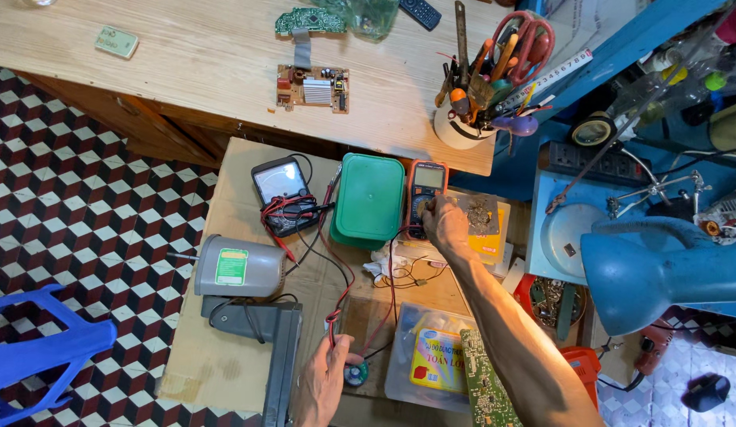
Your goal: The person inspects a green circuit board, connects multimeter probes to test points, and uses a magnifying glass to examine components. They handle the board with both hands, rotate it for better viewing, and place it back on the workbench.
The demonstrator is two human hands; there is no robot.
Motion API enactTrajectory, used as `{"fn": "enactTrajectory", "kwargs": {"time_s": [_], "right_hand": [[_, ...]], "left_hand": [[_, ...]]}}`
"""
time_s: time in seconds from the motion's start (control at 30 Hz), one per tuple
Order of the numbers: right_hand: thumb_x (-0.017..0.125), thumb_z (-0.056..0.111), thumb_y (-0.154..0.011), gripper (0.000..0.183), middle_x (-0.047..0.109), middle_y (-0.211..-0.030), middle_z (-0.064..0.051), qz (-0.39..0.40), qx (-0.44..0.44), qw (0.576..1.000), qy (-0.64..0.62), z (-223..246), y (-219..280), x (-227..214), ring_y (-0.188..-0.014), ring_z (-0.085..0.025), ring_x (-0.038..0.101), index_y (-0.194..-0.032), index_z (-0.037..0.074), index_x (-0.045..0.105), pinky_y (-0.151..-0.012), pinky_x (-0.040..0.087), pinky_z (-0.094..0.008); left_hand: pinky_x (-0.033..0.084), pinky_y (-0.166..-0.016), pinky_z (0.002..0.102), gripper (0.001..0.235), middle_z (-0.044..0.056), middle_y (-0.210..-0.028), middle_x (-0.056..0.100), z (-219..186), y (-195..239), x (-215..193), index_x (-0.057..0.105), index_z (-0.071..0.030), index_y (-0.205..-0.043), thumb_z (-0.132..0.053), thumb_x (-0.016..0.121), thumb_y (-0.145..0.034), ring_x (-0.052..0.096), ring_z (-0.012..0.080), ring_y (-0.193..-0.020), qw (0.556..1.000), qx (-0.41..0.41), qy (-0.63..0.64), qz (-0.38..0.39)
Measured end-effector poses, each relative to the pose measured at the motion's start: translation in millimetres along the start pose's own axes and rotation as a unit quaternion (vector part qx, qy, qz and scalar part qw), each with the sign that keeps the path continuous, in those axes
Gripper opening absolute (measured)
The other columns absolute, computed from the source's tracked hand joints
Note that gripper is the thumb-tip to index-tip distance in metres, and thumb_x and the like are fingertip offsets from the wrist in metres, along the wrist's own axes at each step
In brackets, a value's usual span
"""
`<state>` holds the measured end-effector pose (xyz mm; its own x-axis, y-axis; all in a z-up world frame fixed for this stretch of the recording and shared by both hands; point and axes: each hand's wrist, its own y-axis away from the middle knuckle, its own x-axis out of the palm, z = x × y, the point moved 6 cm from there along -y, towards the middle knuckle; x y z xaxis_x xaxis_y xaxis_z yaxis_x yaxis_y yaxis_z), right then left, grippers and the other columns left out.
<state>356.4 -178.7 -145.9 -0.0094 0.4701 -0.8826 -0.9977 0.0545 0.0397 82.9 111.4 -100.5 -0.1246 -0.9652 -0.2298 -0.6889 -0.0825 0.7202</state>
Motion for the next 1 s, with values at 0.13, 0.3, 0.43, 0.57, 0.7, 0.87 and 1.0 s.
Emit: {"fn": "enactTrajectory", "kwargs": {"time_s": [0.13, 0.3, 0.43, 0.57, 0.7, 0.87, 1.0], "right_hand": [[0.07, 0.016, -0.089, 0.019, 0.068, -0.095, -0.022, -0.004, -0.084, 0.996, 0.043, 11, 0, -3, -0.089, -0.044, 0.066, -0.1, 0.003, 0.061, -0.077, 0.052, -0.053], [0.07, 0.017, -0.089, 0.025, 0.068, -0.093, -0.022, -0.003, -0.099, 0.994, 0.036, 37, 8, -26, -0.084, -0.042, 0.067, -0.107, 0.003, 0.062, -0.073, 0.054, -0.052], [0.058, 0.052, -0.103, 0.05, 0.074, -0.094, -0.024, 0.134, 0.089, 0.987, 0.008, 76, 69, -30, -0.083, -0.033, 0.073, -0.103, 0.005, 0.075, -0.075, 0.055, -0.044], [0.039, 0.07, -0.096, 0.083, 0.08, -0.098, -0.014, 0.406, 0.251, 0.72, -0.503, 164, 153, -18, -0.09, -0.022, 0.075, -0.112, -0.004, 0.071, -0.076, 0.054, -0.034], [0.058, 0.051, -0.095, 0.059, 0.073, -0.09, -0.011, 0.36, 0.168, 0.647, -0.651, 237, 131, -66, -0.084, -0.019, 0.069, -0.126, 0.0, 0.061, -0.08, 0.055, -0.032], [0.071, 0.029, -0.095, 0.051, 0.063, -0.076, -0.002, 0.261, 0.023, 0.728, -0.634, 298, 108, -138, -0.062, -0.008, 0.054, -0.135, 0.0, 0.059, -0.057, 0.044, -0.022], [0.069, 0.025, -0.097, 0.053, 0.061, -0.073, -0.001, 0.223, 0.014, 0.698, -0.681, 300, 117, -196, -0.055, -0.005, 0.049, -0.14, -0.002, 0.055, -0.046, 0.033, -0.018]], "left_hand": [[0.057, -0.082, 0.033, 0.047, 0.006, -0.09, 0.085, -12, -2, -10, 0.07, -0.01, -0.111, -0.049, 0.046, -0.099, 0.079, 0.0199, -0.088, 0.999, 0.022, 0.025, 0.003], [0.057, -0.084, 0.032, 0.043, 0.009, -0.092, 0.084, -33, 5, -19, 0.068, -0.013, -0.116, -0.045, 0.045, -0.099, 0.08, 0.021, -0.092, 0.998, 0.035, 0.055, -0.011], [0.058, -0.076, 0.031, 0.031, 0.007, -0.096, 0.082, -66, 22, -23, 0.065, -0.014, -0.118, -0.034, 0.052, -0.098, 0.08, 0.0203, -0.088, 0.985, 0.16, 0.058, -0.026], [0.06, -0.066, 0.034, 0.022, 0.009, -0.097, 0.08, -83, 42, -19, 0.072, -0.013, -0.111, -0.026, 0.064, -0.096, 0.078, 0.0263, -0.083, 0.932, 0.353, -0.069, -0.049], [0.062, -0.066, 0.035, 0.031, 0.007, -0.09, 0.081, -43, 27, -22, 0.074, -0.02, -0.122, -0.028, 0.065, -0.094, 0.081, 0.0249, -0.086, 0.968, 0.238, -0.075, -0.028], [0.056, -0.06, 0.042, 0.026, 0.013, -0.086, 0.076, -12, -2, -30, 0.075, -0.02, -0.114, -0.033, 0.061, -0.096, 0.073, 0.0352, -0.079, 0.955, 0.238, -0.165, -0.059], [0.055, -0.057, 0.043, 0.026, 0.018, -0.085, 0.072, -3, -9, -35, 0.074, -0.019, -0.113, -0.036, 0.061, -0.097, 0.071, 0.0384, -0.076, 0.954, 0.235, -0.169, -0.08]]}}
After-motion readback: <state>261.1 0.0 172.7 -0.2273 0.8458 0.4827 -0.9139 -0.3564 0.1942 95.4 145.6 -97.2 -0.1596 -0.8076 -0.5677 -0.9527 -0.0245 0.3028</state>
